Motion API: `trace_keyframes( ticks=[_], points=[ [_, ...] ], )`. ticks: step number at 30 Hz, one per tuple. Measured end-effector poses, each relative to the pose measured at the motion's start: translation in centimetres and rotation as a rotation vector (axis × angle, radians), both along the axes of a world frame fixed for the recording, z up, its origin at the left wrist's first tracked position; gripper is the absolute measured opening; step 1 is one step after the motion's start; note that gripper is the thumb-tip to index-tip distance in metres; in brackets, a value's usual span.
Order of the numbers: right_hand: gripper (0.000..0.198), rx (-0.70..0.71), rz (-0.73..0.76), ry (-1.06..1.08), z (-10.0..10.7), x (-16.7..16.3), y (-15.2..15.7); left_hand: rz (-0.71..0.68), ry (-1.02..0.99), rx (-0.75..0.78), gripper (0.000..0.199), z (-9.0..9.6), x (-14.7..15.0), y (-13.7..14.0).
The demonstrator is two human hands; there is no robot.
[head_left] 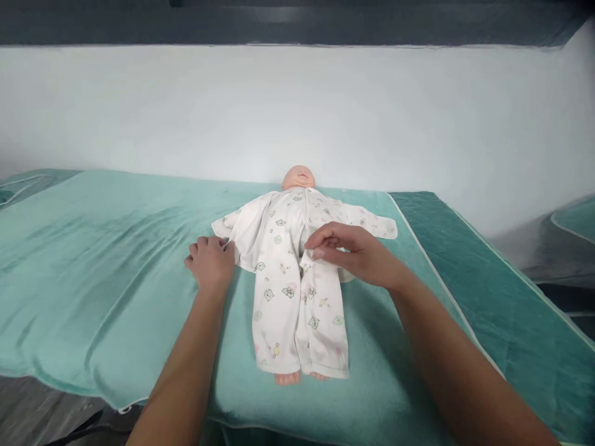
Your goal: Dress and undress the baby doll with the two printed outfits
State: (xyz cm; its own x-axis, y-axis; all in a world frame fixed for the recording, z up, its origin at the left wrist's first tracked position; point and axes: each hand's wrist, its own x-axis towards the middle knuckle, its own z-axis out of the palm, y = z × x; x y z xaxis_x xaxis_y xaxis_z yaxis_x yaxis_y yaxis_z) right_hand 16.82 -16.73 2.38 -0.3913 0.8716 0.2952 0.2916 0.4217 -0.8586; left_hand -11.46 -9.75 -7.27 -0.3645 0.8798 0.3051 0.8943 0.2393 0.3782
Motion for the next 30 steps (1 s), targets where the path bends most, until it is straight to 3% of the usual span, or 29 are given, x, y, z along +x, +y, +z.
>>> trace_keyframes(
  ticks=[2,5,7,9,12,15,17,19,22,24,27,30],
  points=[
    [0.019,-0.018,-0.152,0.097,0.3,0.3,1.4,-0.071,-0.159,0.033,0.016,-0.1,-0.2,0.2],
    [0.025,-0.007,-0.448,0.169,0.0,0.3,5.1,-0.191,-0.582,0.168,0.02,0.9,0.6,0.4],
    [0.025,-0.024,-0.555,0.104,-0.5,-0.5,7.6,-0.308,-0.808,0.274,0.026,2.5,1.7,0.3],
    [0.023,0.006,-0.621,-0.007,-1.2,-1.5,9.2,-0.453,-0.902,0.362,0.029,4.7,3.3,-0.2],
    [0.019,0.11,-0.695,-0.098,-2.4,-2.6,10.1,-0.711,-0.772,0.391,0.025,7.5,5.9,-1.5],
    [0.015,0.108,-0.708,-0.016,-3.3,-2.5,10.2,-1.029,-0.378,0.162,0.023,8.2,7.5,-3.3],
    [0.012,0.073,-0.703,0.07,-3.7,-2.0,10.3,-1.154,-0.257,0.062,0.024,7.8,7.8,-4.1],
    [0.01,0.053,-0.71,0.103,-3.9,-1.5,10.5,-1.143,-0.341,0.031,0.027,7.5,7.6,-4.0],
    [0.015,0.074,-0.732,0.037,-3.9,-1.4,10.8,-0.892,-0.534,0.094,0.03,7.9,7.4,-1.7],
    [0.023,0.08,-0.735,-0.033,-3.7,-1.7,11.0,-0.744,-0.547,0.169,0.025,8.3,7.9,1.1],
    [0.033,0.028,-0.74,-0.16,-2.9,-2.3,12.0,-0.703,-0.556,0.161,0.023,8.9,9.8,5.8],
    [0.033,-0.034,-0.742,-0.263,-2.1,-2.7,13.5,-0.693,-0.52,0.054,0.018,9.0,11.9,9.0]
  ],
)
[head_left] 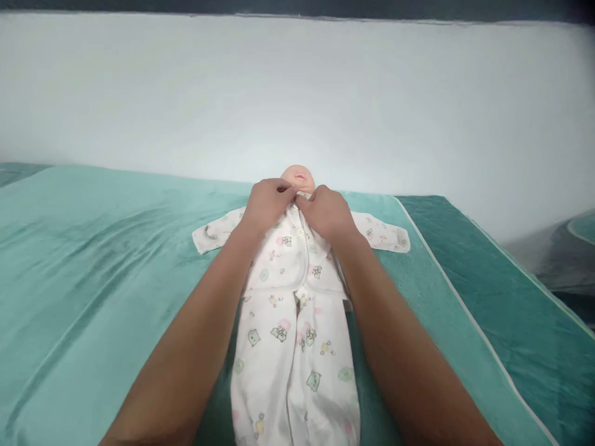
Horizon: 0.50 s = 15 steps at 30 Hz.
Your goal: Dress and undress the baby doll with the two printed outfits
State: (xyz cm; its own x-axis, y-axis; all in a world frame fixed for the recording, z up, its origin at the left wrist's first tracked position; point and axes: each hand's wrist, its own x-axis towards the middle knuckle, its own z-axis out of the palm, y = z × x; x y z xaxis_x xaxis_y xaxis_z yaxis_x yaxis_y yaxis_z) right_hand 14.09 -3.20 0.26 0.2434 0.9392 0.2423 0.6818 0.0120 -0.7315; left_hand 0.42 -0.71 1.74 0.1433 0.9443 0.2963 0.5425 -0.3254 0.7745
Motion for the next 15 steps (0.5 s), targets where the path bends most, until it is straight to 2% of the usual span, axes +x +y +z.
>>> trace_keyframes(
  ticks=[4,8,12,15],
  points=[
    [0.032,-0.07,0.05,-0.021,0.4,0.3,1.3,0.013,0.037,-0.052,0.013,-0.2,1.1,1.2],
    [0.028,-0.005,0.078,0.131,0.1,0.9,1.7,0.013,-0.031,-0.094,0.008,-0.4,0.7,1.1],
    [0.021,0.096,0.13,0.408,-0.6,1.0,2.0,-0.023,-0.24,-0.17,0.006,-0.3,0.4,1.3],
    [0.022,0.127,0.14,0.516,-1.1,0.9,2.3,-0.037,-0.427,-0.199,0.007,-0.2,0.6,1.6]
  ],
)
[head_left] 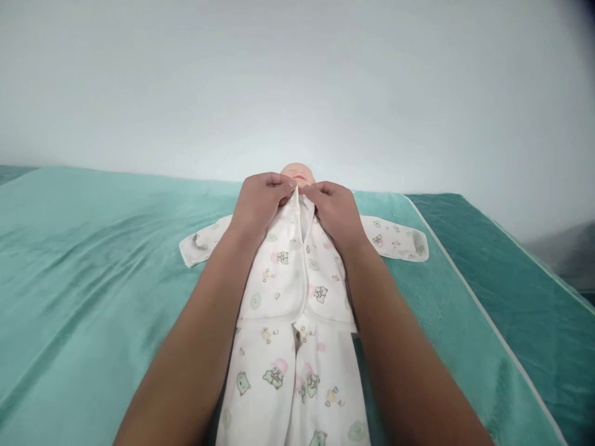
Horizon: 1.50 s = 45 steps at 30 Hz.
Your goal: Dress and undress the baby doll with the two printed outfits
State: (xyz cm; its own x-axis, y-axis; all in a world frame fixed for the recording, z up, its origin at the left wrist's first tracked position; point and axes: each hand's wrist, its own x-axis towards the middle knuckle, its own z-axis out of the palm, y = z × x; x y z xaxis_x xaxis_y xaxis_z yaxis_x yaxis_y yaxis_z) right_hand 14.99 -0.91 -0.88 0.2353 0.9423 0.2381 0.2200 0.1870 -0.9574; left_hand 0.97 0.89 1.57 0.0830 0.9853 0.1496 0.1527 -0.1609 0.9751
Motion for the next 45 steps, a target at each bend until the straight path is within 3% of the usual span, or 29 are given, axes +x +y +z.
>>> trace_keyframes(
  ticks=[9,15,26,36,45],
  points=[
    [0.016,-0.005,0.081,0.233,-0.6,0.0,-0.2,-0.018,-0.033,-0.021,0.006,-0.7,0.2,0.2],
    [0.017,-0.025,0.074,0.114,-0.3,0.1,-0.6,-0.006,0.025,-0.014,0.003,-0.6,0.2,0.0],
    [0.015,-0.029,0.131,-0.058,0.3,0.0,-1.0,-0.036,-0.001,-0.079,0.03,-0.6,0.0,-0.3],
    [0.022,-0.042,0.155,-0.09,0.5,-0.2,-1.3,-0.131,-0.177,-0.135,0.032,-0.7,-0.3,-0.4],
    [0.027,-0.038,0.147,-0.167,0.2,-0.2,-1.4,-0.145,-0.152,-0.149,0.032,-0.4,-0.4,-1.0]
  ],
)
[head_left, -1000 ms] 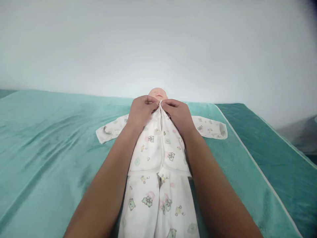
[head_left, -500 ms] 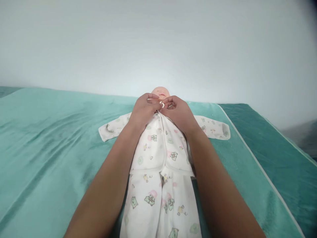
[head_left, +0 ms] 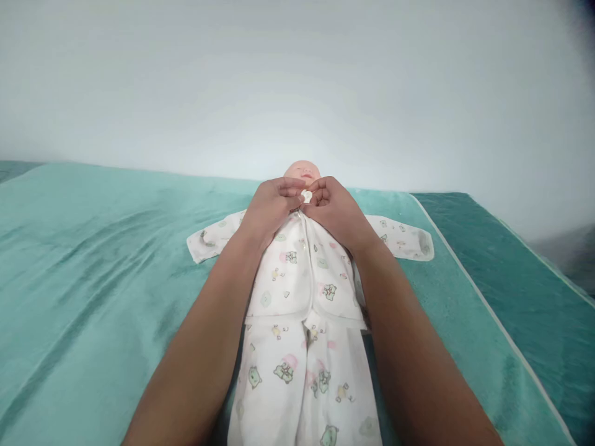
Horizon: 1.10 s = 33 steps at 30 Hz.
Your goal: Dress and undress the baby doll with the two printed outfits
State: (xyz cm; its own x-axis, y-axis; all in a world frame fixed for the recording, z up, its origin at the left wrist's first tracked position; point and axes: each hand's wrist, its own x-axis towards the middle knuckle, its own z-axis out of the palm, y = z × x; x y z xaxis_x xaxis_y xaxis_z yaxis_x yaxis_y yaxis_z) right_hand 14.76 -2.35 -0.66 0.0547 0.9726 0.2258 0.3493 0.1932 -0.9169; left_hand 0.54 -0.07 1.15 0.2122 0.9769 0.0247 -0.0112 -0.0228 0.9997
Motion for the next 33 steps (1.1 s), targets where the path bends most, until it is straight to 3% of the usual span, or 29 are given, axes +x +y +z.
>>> trace_keyframes(
  ticks=[4,12,17,21,29,33],
  points=[
    [0.029,-0.024,-0.012,-0.016,0.1,-0.2,-0.2,0.045,0.133,0.053,0.033,0.0,0.2,-0.1],
    [0.026,-0.072,-0.027,-0.072,0.4,0.2,-1.7,0.156,0.499,0.301,0.029,-0.7,0.1,-1.0],
    [0.028,-0.057,-0.113,-0.293,1.0,-0.5,-4.2,0.162,0.549,0.33,0.03,-1.4,-0.2,-2.1],
    [0.027,-0.066,-0.145,-0.448,1.3,-1.5,-5.8,0.115,0.588,0.389,0.044,-2.0,-0.5,-2.4],
    [0.023,-0.048,-0.166,-0.431,0.6,-2.0,-5.7,0.008,0.627,0.37,0.042,-1.9,-0.9,-1.3],
    [0.021,-0.054,-0.16,-0.448,0.9,-2.0,-5.5,0.007,0.641,0.381,0.05,-1.8,-0.9,-1.2]
  ],
)
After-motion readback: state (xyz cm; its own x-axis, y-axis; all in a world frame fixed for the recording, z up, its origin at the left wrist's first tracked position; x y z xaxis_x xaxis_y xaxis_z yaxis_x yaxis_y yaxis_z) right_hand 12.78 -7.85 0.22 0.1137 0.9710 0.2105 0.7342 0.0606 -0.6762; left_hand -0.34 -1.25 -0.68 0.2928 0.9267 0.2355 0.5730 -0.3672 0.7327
